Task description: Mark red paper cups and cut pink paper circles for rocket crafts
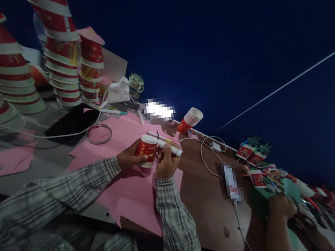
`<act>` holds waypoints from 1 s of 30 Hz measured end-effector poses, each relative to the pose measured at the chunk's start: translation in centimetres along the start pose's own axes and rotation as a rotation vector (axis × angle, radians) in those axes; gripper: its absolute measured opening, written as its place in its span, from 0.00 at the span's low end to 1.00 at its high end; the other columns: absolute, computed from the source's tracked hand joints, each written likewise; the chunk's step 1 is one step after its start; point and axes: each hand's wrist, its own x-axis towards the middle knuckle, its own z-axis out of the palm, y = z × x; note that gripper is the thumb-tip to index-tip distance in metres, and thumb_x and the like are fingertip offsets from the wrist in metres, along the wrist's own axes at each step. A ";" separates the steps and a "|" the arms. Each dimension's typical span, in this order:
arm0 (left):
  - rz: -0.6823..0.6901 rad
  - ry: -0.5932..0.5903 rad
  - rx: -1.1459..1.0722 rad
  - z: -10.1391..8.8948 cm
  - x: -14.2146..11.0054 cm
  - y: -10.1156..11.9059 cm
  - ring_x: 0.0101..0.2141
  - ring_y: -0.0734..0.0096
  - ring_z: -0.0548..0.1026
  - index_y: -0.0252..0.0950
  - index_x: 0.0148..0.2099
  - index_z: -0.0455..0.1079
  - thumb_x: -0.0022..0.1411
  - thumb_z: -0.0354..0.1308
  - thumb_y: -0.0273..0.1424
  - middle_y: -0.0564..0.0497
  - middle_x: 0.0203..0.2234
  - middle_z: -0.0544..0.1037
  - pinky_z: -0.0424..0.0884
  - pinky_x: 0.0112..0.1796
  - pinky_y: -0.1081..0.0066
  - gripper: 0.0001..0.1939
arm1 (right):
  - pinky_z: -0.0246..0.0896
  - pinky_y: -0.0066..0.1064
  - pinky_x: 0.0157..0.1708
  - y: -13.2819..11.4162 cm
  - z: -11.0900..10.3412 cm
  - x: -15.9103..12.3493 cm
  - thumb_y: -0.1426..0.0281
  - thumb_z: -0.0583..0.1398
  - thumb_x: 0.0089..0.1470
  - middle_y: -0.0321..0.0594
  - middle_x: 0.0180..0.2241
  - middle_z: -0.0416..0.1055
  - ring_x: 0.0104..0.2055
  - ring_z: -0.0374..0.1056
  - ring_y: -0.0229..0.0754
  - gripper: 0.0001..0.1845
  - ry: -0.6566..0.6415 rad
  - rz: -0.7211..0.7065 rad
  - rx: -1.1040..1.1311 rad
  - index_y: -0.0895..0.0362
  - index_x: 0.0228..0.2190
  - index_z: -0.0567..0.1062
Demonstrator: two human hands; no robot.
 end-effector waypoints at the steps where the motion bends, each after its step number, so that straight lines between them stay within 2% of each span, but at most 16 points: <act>1: 0.022 0.009 0.021 0.0 0.0 -0.1 0.47 0.57 0.78 0.35 0.58 0.65 0.48 0.78 0.39 0.42 0.49 0.78 0.74 0.50 0.55 0.40 | 0.51 0.22 0.17 0.0 0.0 -0.2 0.52 0.70 0.49 0.19 0.15 0.59 0.14 0.52 0.26 0.23 -0.009 -0.027 -0.022 0.54 0.30 0.68; 5: 0.110 0.038 0.143 0.0 -0.2 -0.4 0.47 0.56 0.79 0.35 0.61 0.64 0.50 0.76 0.40 0.41 0.49 0.78 0.75 0.50 0.55 0.40 | 0.53 0.24 0.18 0.4 -0.3 -0.8 0.54 0.68 0.53 0.21 0.17 0.63 0.15 0.56 0.29 0.19 -0.052 -0.164 -0.125 0.54 0.34 0.71; 9: 0.172 0.121 0.326 0.4 -0.8 -0.1 0.50 0.51 0.77 0.36 0.66 0.60 0.53 0.73 0.39 0.40 0.52 0.77 0.74 0.52 0.55 0.43 | 0.59 0.27 0.23 0.9 -0.9 -1.2 0.55 0.67 0.55 0.27 0.22 0.69 0.20 0.62 0.31 0.16 -0.046 -0.285 -0.250 0.55 0.35 0.73; 14: 0.247 0.167 0.563 0.9 -1.0 0.4 0.52 0.47 0.75 0.35 0.64 0.63 0.52 0.73 0.38 0.38 0.55 0.75 0.71 0.56 0.52 0.41 | 0.68 0.33 0.32 0.5 -0.9 -2.3 0.59 0.68 0.55 0.35 0.30 0.75 0.28 0.69 0.37 0.14 -0.054 -0.343 -0.353 0.55 0.36 0.77; 17: 0.316 0.139 0.617 1.0 -0.7 0.2 0.53 0.48 0.74 0.35 0.62 0.64 0.54 0.71 0.38 0.39 0.54 0.75 0.70 0.58 0.52 0.37 | 0.72 0.38 0.41 -0.1 -0.5 -3.0 0.63 0.69 0.53 0.39 0.33 0.77 0.37 0.73 0.42 0.09 -0.144 -0.380 -0.420 0.54 0.35 0.79; 19: 0.343 0.128 0.613 1.0 -0.6 -0.1 0.53 0.48 0.74 0.35 0.62 0.64 0.55 0.70 0.39 0.39 0.53 0.75 0.70 0.59 0.51 0.36 | 0.73 0.40 0.43 -0.3 -0.3 -3.2 0.66 0.69 0.53 0.40 0.34 0.77 0.39 0.74 0.44 0.06 -0.195 -0.418 -0.446 0.53 0.34 0.80; 25: 0.287 0.270 0.568 0.8 -0.5 -0.5 0.61 0.41 0.70 0.32 0.65 0.62 0.50 0.72 0.38 0.33 0.60 0.70 0.63 0.65 0.48 0.44 | 0.73 0.38 0.41 -0.2 -0.7 -2.5 0.67 0.70 0.52 0.39 0.33 0.76 0.36 0.73 0.42 0.06 -0.100 -0.507 -0.469 0.54 0.33 0.80; 28: 0.273 0.245 0.534 0.9 -0.8 0.0 0.59 0.43 0.72 0.32 0.66 0.63 0.52 0.71 0.38 0.35 0.60 0.72 0.66 0.62 0.50 0.42 | 0.73 0.37 0.39 0.0 -1.1 -1.8 0.64 0.69 0.53 0.38 0.33 0.76 0.34 0.73 0.40 0.09 -0.040 -0.468 -0.461 0.55 0.34 0.79; 30: 0.259 0.221 0.491 0.9 -1.1 0.4 0.56 0.46 0.74 0.33 0.66 0.63 0.53 0.71 0.40 0.37 0.58 0.74 0.70 0.59 0.52 0.42 | 0.71 0.34 0.34 0.2 -1.2 -1.5 0.61 0.69 0.53 0.36 0.31 0.75 0.30 0.71 0.38 0.13 -0.013 -0.399 -0.419 0.55 0.35 0.77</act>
